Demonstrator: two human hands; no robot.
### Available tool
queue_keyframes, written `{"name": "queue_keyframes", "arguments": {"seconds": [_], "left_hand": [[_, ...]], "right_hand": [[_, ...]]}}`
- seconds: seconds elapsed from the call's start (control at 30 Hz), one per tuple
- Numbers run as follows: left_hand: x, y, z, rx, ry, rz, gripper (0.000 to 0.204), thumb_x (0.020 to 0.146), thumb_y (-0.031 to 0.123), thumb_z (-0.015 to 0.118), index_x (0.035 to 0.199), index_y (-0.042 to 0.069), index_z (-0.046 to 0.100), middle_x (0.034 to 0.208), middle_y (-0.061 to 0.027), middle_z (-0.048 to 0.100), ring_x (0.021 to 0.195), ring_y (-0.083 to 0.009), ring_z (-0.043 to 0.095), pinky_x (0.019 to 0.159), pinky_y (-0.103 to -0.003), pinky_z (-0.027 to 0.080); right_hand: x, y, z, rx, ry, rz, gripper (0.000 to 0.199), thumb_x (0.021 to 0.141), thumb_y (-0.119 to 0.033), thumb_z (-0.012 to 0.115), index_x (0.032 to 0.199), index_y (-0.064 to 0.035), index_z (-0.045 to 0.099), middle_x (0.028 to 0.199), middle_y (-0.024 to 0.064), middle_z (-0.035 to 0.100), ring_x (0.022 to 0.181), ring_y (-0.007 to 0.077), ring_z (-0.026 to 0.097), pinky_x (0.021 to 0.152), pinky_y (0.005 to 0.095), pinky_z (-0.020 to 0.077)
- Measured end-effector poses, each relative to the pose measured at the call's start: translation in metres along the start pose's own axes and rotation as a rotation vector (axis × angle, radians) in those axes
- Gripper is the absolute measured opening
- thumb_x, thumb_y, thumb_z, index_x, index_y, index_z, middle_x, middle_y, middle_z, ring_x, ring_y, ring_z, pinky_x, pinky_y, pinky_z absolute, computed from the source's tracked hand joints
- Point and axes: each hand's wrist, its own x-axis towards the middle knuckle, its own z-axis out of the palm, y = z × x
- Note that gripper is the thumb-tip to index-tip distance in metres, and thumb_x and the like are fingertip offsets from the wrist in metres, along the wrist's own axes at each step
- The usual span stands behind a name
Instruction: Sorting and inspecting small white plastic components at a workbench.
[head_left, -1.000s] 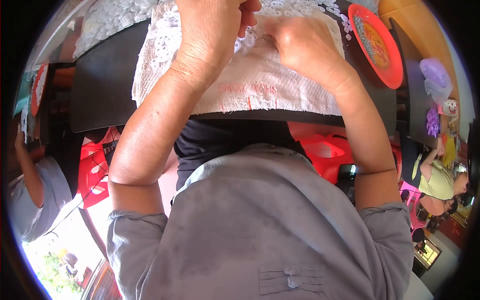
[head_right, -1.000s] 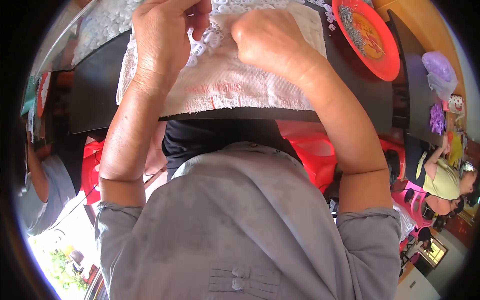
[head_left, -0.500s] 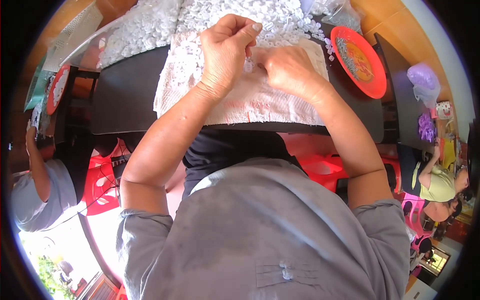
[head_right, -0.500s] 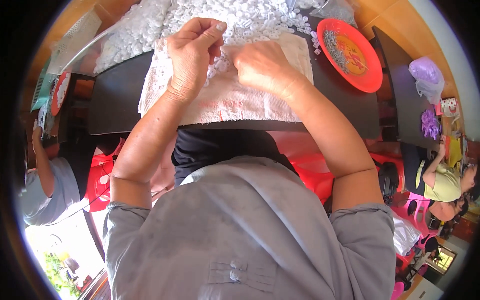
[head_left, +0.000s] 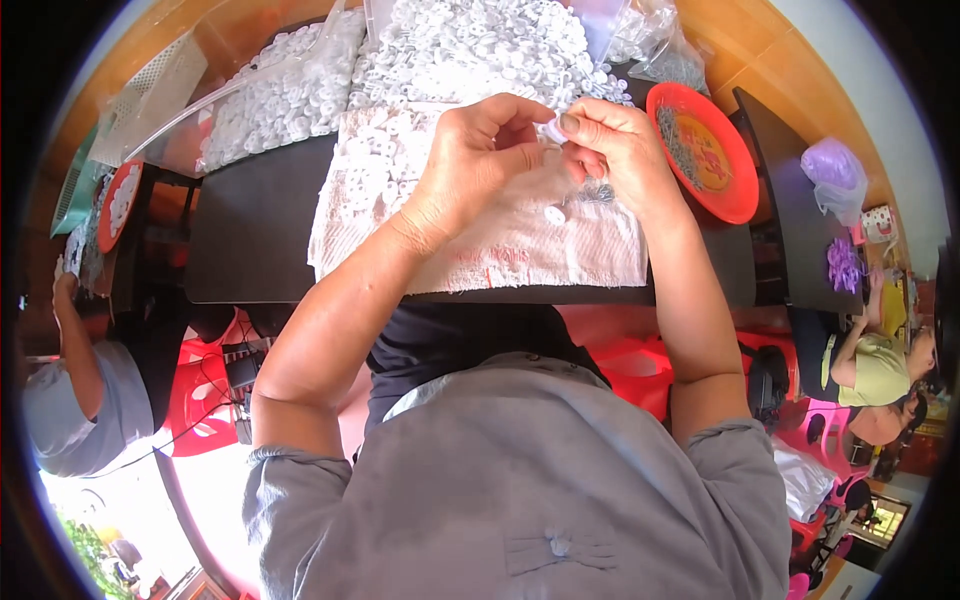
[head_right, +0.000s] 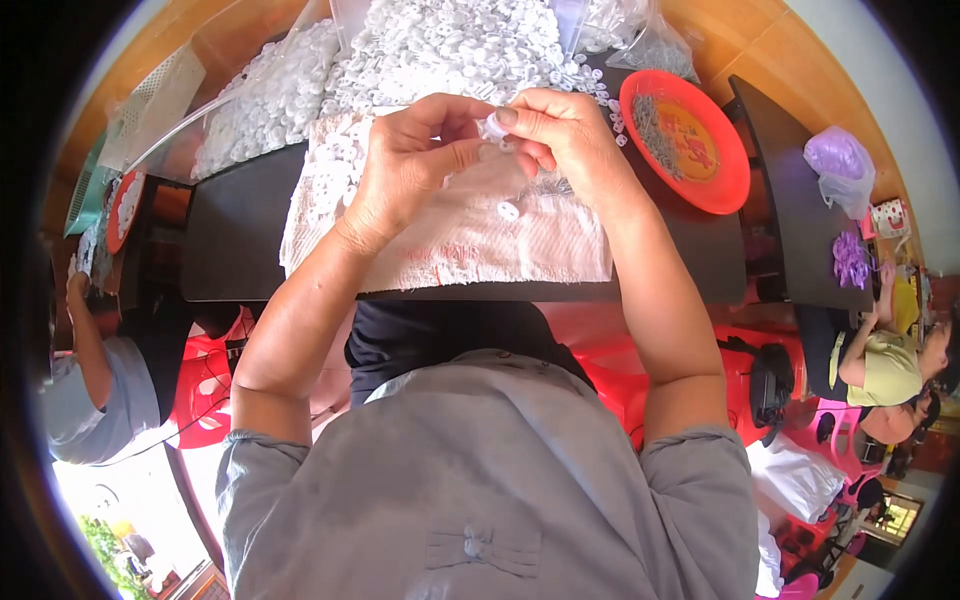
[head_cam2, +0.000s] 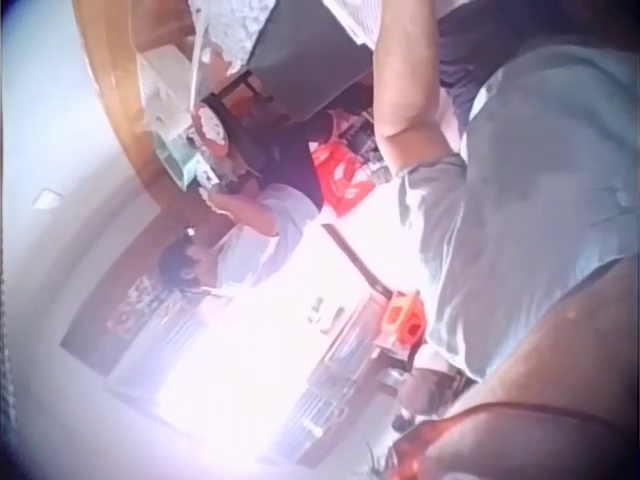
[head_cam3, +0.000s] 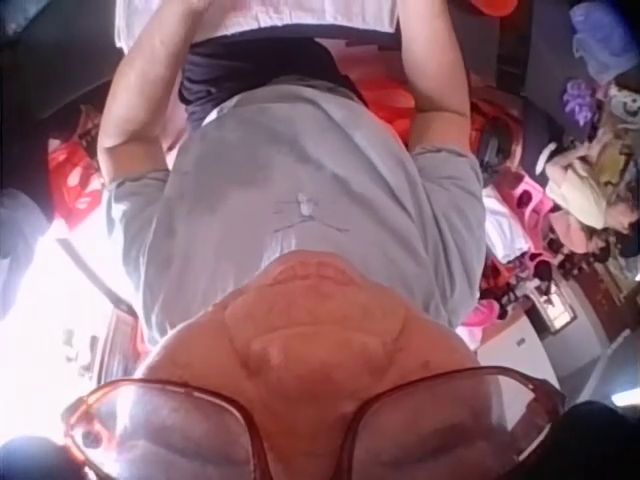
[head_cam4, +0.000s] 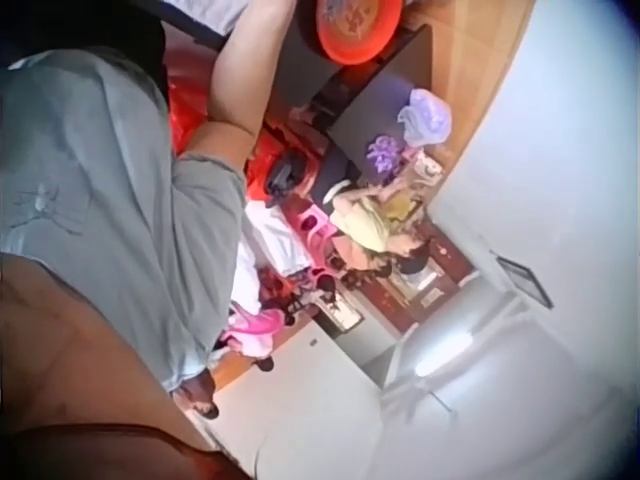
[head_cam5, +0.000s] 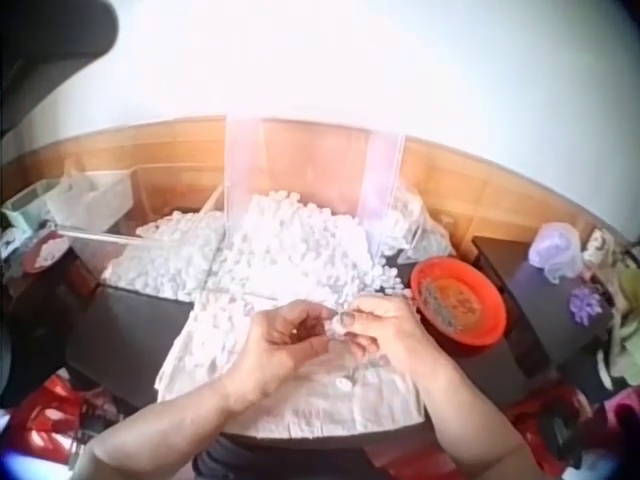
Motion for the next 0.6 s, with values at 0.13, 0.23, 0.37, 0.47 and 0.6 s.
{"name": "queue_keyframes", "arguments": {"seconds": [0.13, 0.23, 0.37, 0.47, 0.6], "left_hand": [[-0.003, 0.005, 0.005, 0.039, -0.021, -0.029, 0.027, 0.082, -0.001, 0.071, 0.108, 0.001, 0.065, 0.085, -0.0006, 0.064, 0.075, -0.0053, 0.057, 0.070, -0.019, 0.049], [-0.005, 0.003, 0.007, 0.034, -0.010, 0.037, 0.024, 0.082, -0.002, 0.072, 0.105, 0.000, 0.064, 0.087, -0.0027, 0.066, 0.081, -0.0069, 0.061, 0.074, -0.021, 0.051], [-0.006, 0.007, 0.010, -0.016, 0.080, 0.105, 0.020, 0.079, 0.003, 0.076, 0.095, -0.001, 0.064, 0.078, -0.0049, 0.066, 0.068, -0.0065, 0.060, 0.063, -0.022, 0.051], [-0.008, 0.008, 0.005, 0.091, 0.062, 0.118, 0.020, 0.078, 0.002, 0.076, 0.095, 0.000, 0.064, 0.078, -0.0039, 0.066, 0.071, -0.0067, 0.061, 0.064, -0.021, 0.051], [-0.011, 0.009, 0.004, 0.155, 0.040, 0.127, 0.021, 0.078, 0.001, 0.077, 0.095, 0.001, 0.065, 0.079, -0.0025, 0.066, 0.073, -0.0061, 0.061, 0.064, -0.020, 0.050]], "right_hand": [[-0.003, -0.003, -0.002, -0.037, -0.046, 0.047, 0.025, 0.093, -0.021, 0.062, 0.080, -0.0005, 0.062, 0.060, -0.0015, 0.049, 0.049, 0.0067, 0.046, 0.047, 0.0202, 0.0330], [-0.006, -0.009, 0.000, -0.049, -0.089, 0.043, 0.024, 0.092, -0.021, 0.062, 0.079, -0.0011, 0.063, 0.060, -0.0013, 0.052, 0.049, 0.0055, 0.047, 0.047, 0.0195, 0.0322], [-0.006, -0.007, -0.002, -0.041, -0.125, 0.012, 0.023, 0.092, -0.020, 0.062, 0.079, -0.0014, 0.064, 0.060, -0.0010, 0.054, 0.050, 0.0047, 0.048, 0.047, 0.0189, 0.0312], [-0.008, -0.009, 0.000, 0.007, -0.135, 0.025, 0.022, 0.092, -0.019, 0.061, 0.079, -0.0012, 0.064, 0.061, -0.0007, 0.055, 0.051, 0.0048, 0.048, 0.048, 0.0190, 0.0316], [-0.009, -0.008, -0.003, 0.020, -0.188, 0.019, 0.023, 0.093, -0.020, 0.062, 0.086, 0.0020, 0.063, 0.067, 0.0023, 0.058, 0.052, 0.0087, 0.052, 0.047, 0.0192, 0.0337]]}}
